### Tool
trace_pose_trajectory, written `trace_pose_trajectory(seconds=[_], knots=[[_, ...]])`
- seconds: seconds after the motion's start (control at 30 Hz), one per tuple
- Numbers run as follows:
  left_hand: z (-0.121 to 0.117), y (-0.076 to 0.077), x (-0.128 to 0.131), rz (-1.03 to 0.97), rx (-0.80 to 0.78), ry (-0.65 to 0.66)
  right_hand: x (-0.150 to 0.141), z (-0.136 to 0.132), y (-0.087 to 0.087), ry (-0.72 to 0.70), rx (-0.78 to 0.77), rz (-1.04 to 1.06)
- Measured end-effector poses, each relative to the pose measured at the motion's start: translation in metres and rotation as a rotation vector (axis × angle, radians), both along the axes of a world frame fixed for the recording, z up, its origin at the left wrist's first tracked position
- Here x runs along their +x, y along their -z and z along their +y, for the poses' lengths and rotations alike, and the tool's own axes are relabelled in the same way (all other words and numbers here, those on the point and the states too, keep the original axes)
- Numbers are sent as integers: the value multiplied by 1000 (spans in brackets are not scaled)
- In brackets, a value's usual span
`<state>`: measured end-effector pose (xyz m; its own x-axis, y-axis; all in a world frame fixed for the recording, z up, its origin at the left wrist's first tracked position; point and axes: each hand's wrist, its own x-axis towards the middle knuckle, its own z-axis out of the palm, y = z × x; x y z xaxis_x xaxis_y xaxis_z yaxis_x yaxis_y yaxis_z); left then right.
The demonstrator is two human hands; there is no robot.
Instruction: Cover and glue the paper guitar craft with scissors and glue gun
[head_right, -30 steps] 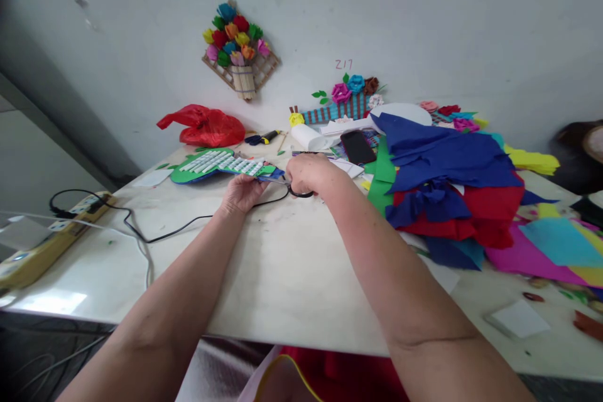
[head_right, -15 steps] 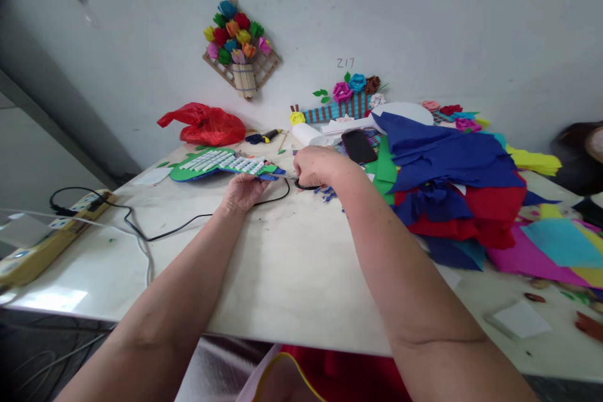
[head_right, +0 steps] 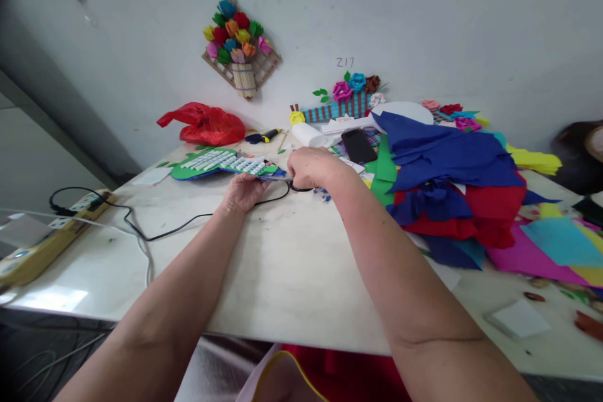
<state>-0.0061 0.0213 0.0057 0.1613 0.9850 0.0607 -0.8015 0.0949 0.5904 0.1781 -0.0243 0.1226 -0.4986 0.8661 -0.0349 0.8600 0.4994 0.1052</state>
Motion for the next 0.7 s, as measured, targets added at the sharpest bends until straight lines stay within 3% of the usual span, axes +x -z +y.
trace_pose_trajectory(seconds=[0.7], knots=[[2,2,1,34,2,40,-14,-11,3,49,84,-37]])
